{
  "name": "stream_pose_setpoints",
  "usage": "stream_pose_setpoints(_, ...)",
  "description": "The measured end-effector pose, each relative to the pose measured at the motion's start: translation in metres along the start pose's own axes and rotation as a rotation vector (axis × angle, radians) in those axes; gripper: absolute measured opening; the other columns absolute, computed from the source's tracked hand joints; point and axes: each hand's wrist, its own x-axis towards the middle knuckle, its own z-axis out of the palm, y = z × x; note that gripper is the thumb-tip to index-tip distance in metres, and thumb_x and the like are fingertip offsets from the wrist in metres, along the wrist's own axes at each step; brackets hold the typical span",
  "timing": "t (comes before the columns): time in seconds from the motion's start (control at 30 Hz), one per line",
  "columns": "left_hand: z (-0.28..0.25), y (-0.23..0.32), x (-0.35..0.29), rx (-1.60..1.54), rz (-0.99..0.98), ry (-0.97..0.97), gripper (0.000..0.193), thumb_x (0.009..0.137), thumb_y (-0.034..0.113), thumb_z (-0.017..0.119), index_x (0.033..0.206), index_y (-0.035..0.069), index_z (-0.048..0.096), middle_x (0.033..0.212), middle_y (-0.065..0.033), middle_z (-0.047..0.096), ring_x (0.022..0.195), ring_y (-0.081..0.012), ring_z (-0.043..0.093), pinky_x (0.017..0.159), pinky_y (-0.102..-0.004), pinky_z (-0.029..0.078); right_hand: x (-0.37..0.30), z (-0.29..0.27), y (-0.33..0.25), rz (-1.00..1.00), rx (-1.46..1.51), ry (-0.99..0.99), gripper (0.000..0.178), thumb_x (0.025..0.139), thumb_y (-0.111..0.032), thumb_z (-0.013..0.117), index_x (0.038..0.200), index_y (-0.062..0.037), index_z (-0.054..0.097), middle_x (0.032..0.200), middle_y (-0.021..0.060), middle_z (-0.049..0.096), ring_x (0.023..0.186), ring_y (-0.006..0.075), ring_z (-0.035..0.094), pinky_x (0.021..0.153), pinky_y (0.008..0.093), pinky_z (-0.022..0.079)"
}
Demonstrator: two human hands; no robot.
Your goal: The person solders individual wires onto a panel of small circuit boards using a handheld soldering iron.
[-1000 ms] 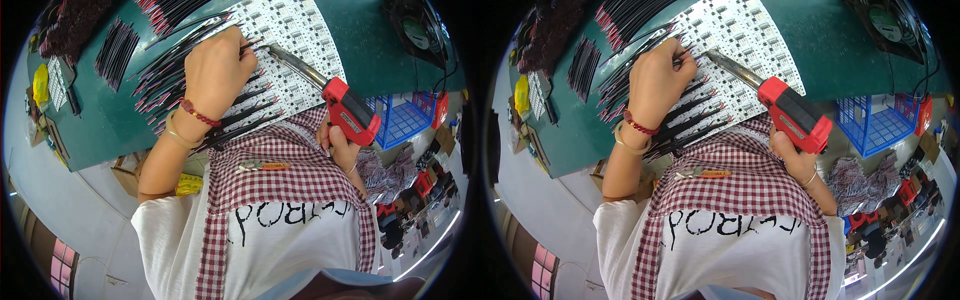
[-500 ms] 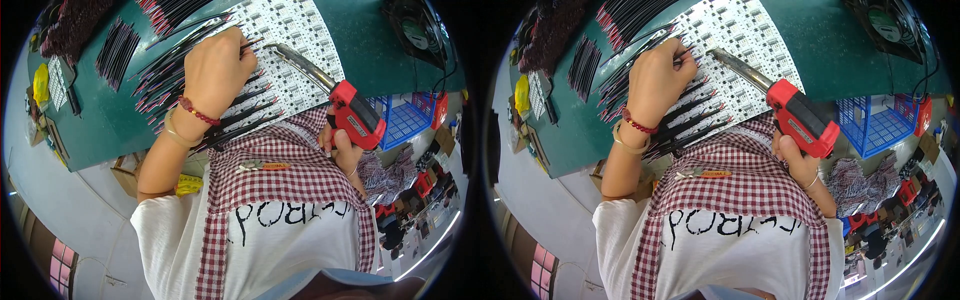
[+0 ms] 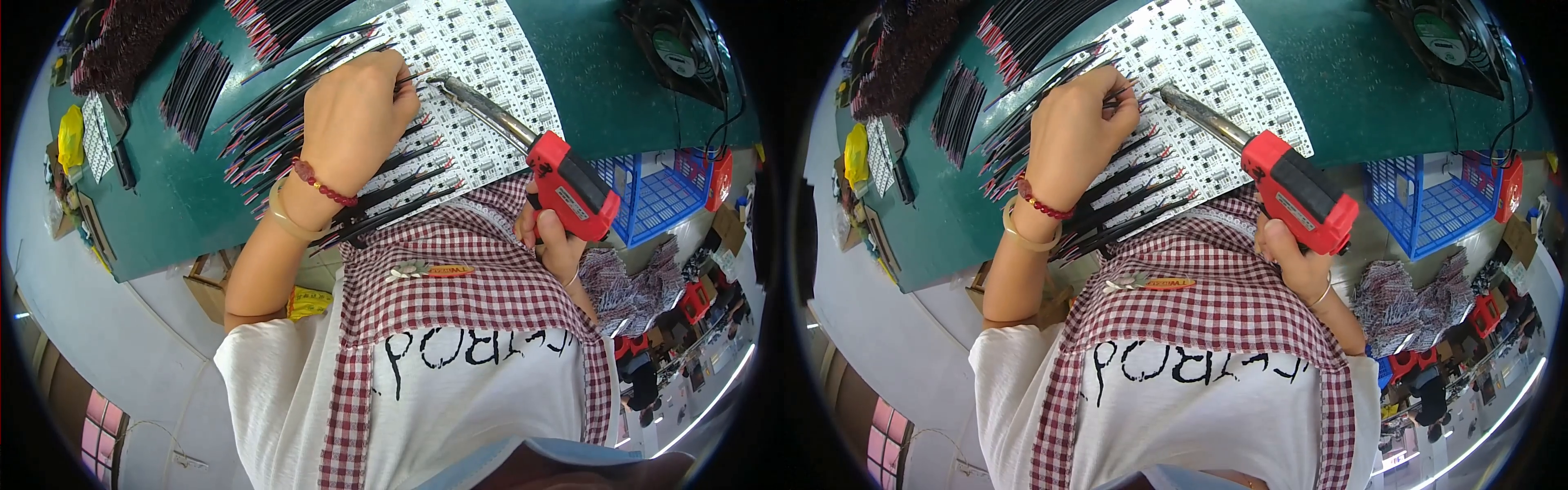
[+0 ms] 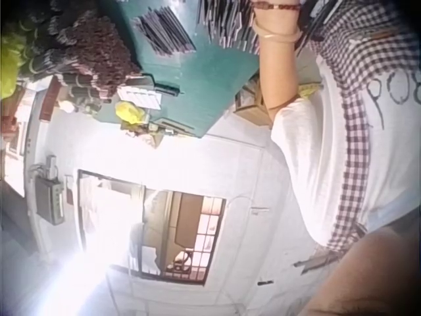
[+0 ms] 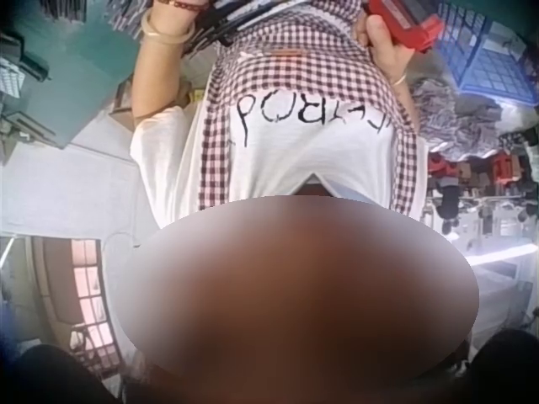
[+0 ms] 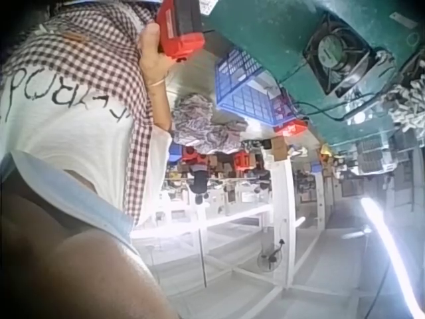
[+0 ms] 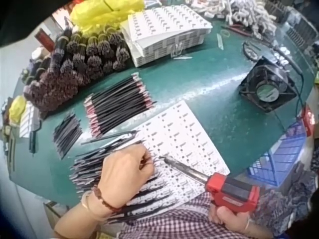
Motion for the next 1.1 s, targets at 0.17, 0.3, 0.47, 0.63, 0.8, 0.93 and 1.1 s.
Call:
stream_pose_setpoints(0.17,0.002,0.001,-0.002,0.031,-0.003,0.033,0.009,0.073,0.013,0.064,0.075,0.005,0.061,0.068,-0.0111,0.063,0.060,-0.0304,0.060,0.055,-0.0372,0.047,-0.001,-0.001,0.004,-0.023,-0.017,-0.007,0.029,0.091,-0.010,0.051,0.114,0.0070,0.048,0.064,0.0049,0.050,0.052,0.0096,0.045,0.052,0.0253,0.041)
stream_pose_setpoints(0.3,0.004,0.005,-0.004,0.068,-0.010,0.050,0.010,0.072,0.013,0.064,0.075,0.005,0.059,0.068,-0.0109,0.062,0.060,-0.0304,0.060,0.055,-0.0379,0.046,-0.002,-0.004,0.008,-0.037,-0.103,-0.054,0.028,0.091,-0.010,0.051,0.113,0.0074,0.047,0.063,0.0048,0.049,0.051,0.0098,0.045,0.052,0.0256,0.042)
stream_pose_setpoints(0.47,0.005,0.006,-0.004,0.090,-0.005,0.050,0.010,0.072,0.013,0.065,0.075,0.005,0.059,0.069,-0.0110,0.062,0.060,-0.0304,0.060,0.055,-0.0386,0.047,-0.003,0.009,0.001,-0.070,0.023,0.042,0.027,0.091,-0.009,0.050,0.112,0.0071,0.047,0.063,0.0052,0.049,0.050,0.0099,0.045,0.050,0.0250,0.042)
stream_pose_setpoints(0.63,0.004,0.006,-0.006,0.116,0.001,0.050,0.011,0.072,0.013,0.065,0.075,0.005,0.058,0.069,-0.0111,0.062,0.061,-0.0308,0.060,0.055,-0.0390,0.047,-0.004,0.001,0.005,0.002,-0.096,-0.012,0.038,0.092,-0.023,0.051,0.116,0.0059,0.044,0.066,0.0079,0.049,0.049,0.0123,0.044,0.053,0.0300,0.043)
stream_pose_setpoints(0.8,0.006,0.006,-0.005,0.138,0.027,0.055,0.011,0.072,0.012,0.065,0.075,0.006,0.057,0.070,-0.0109,0.062,0.062,-0.0309,0.060,0.055,-0.0394,0.046,-0.006,0.003,0.004,-0.030,-0.063,-0.009,0.043,0.093,-0.027,0.049,0.119,0.0070,0.042,0.065,0.0080,0.049,0.048,0.0123,0.044,0.052,0.0295,0.043)
stream_pose_setpoints(0.93,0.005,0.005,-0.006,0.164,0.028,0.053,0.012,0.072,0.012,0.065,0.076,0.006,0.057,0.071,-0.0109,0.062,0.063,-0.0309,0.060,0.055,-0.0396,0.046,-0.006,0.005,0.000,-0.090,0.008,0.062,0.046,0.092,-0.028,0.050,0.120,0.0075,0.040,0.065,0.0082,0.049,0.048,0.0119,0.044,0.052,0.0290,0.043)
stream_pose_setpoints(1.1,0.003,0.006,-0.008,0.188,0.052,0.050,0.013,0.073,0.012,0.066,0.078,0.006,0.056,0.072,-0.0107,0.062,0.063,-0.0308,0.060,0.055,-0.0392,0.047,-0.004,0.003,0.000,-0.141,0.033,0.087,0.050,0.091,-0.031,0.050,0.120,0.0078,0.039,0.065,0.0082,0.049,0.045,0.0107,0.043,0.049,0.0278,0.042)
